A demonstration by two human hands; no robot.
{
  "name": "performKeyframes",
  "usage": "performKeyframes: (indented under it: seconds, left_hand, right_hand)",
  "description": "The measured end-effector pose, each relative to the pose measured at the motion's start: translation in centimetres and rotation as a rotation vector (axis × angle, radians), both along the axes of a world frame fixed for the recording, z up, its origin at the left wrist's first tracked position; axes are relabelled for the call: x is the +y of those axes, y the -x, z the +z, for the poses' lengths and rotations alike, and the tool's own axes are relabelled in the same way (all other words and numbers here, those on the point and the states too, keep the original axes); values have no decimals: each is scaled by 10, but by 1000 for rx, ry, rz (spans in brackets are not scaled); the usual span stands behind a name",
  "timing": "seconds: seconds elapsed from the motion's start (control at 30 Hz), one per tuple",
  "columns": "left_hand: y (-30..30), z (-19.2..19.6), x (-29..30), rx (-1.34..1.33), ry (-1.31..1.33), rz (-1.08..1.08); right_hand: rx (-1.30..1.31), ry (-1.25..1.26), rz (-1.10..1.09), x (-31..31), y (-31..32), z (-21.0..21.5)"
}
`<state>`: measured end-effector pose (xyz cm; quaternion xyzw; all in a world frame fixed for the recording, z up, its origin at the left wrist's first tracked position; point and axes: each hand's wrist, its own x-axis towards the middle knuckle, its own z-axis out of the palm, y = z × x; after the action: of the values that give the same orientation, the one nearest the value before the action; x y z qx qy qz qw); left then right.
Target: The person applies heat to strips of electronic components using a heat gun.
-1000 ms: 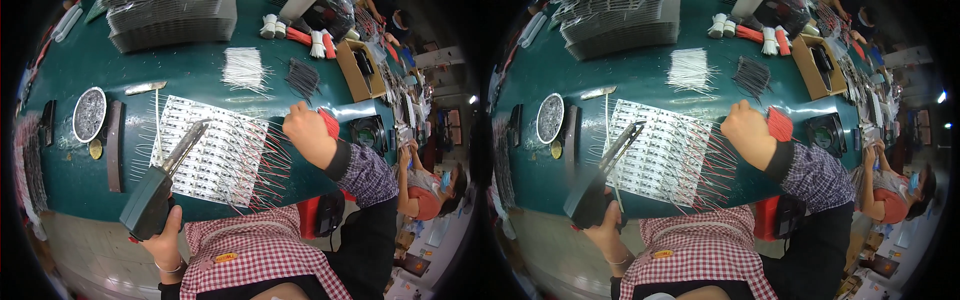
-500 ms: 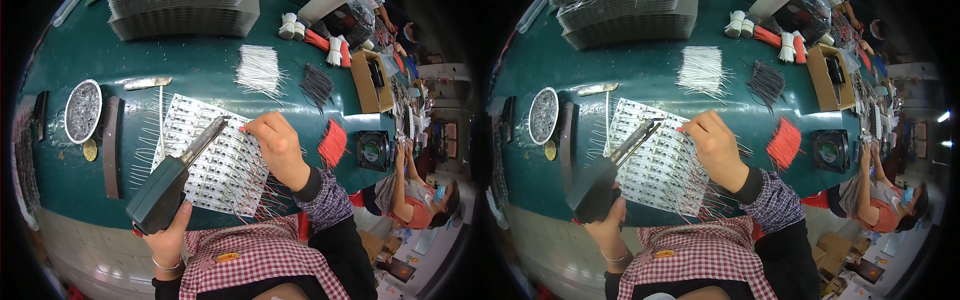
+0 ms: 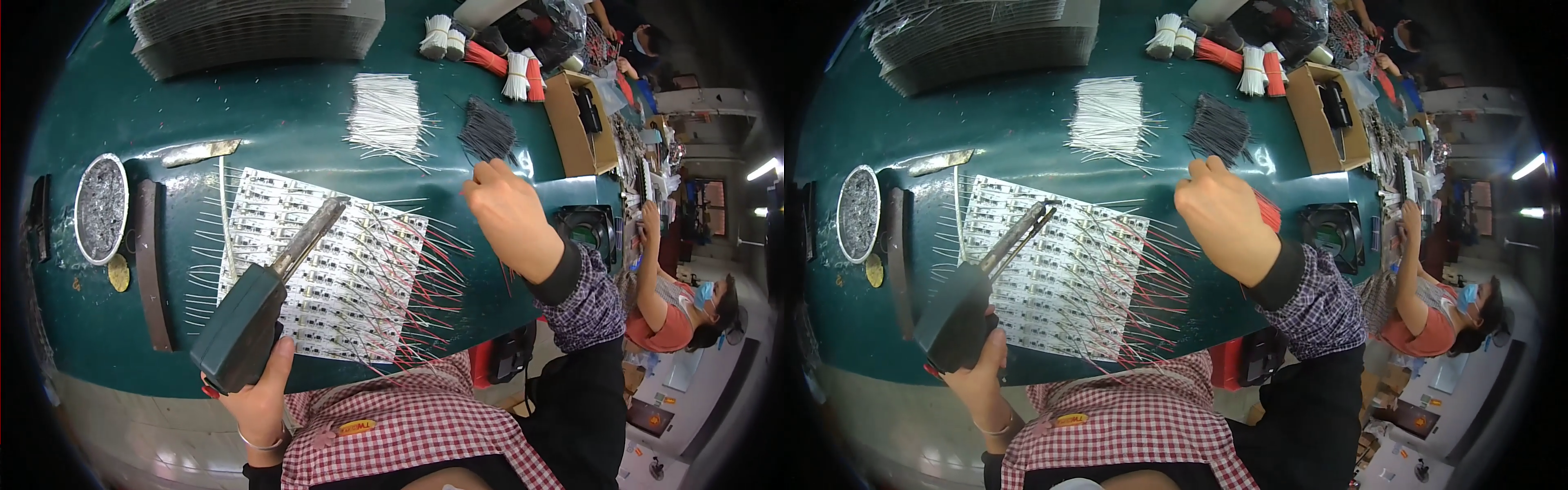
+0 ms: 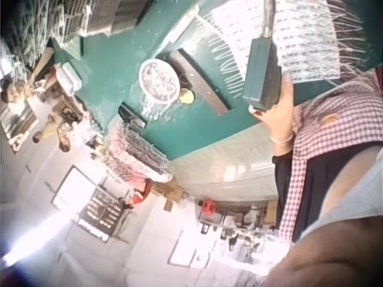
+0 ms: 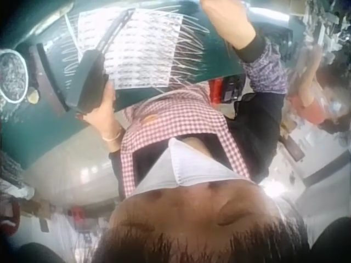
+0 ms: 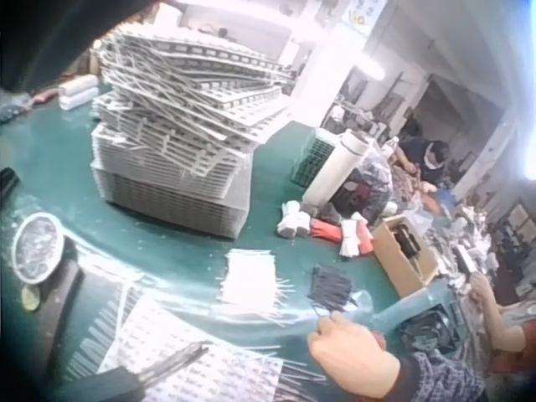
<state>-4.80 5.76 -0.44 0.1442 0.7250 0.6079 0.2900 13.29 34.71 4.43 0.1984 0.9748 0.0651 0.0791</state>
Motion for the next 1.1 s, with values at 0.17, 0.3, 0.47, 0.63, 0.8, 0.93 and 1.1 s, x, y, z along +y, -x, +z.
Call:
performKeyframes:
  seconds: [0.17, 0.3, 0.47, 0.63, 0.8, 0.93, 1.1]
  left_hand:
    - [-2, -2, -1, 19, -16, 1]
    - [-2, -1, -2, 11, 0, 37]
    - [-3, 2, 0, -31, 33, 70]
    - [-1, 1, 0, -12, -11, 37]
    - [4, 8, -2, -79, 39, 22]
    - [4, 17, 10, -171, 30, 9]
    - [4, 15, 9, -159, 70, -6]
  right_hand:
    - [-79, -113, 76, 1, 3, -10]
    - [-123, -149, 115, 3, 3, -12]
    - [-202, -168, 44, 2, 3, -14]
    - [-168, -206, 72, 0, 6, -20]
    - [186, 25, 47, -18, 23, -8]
    - [649, 352, -44, -51, 40, -36]
    - [707, 350, -66, -72, 52, -61]
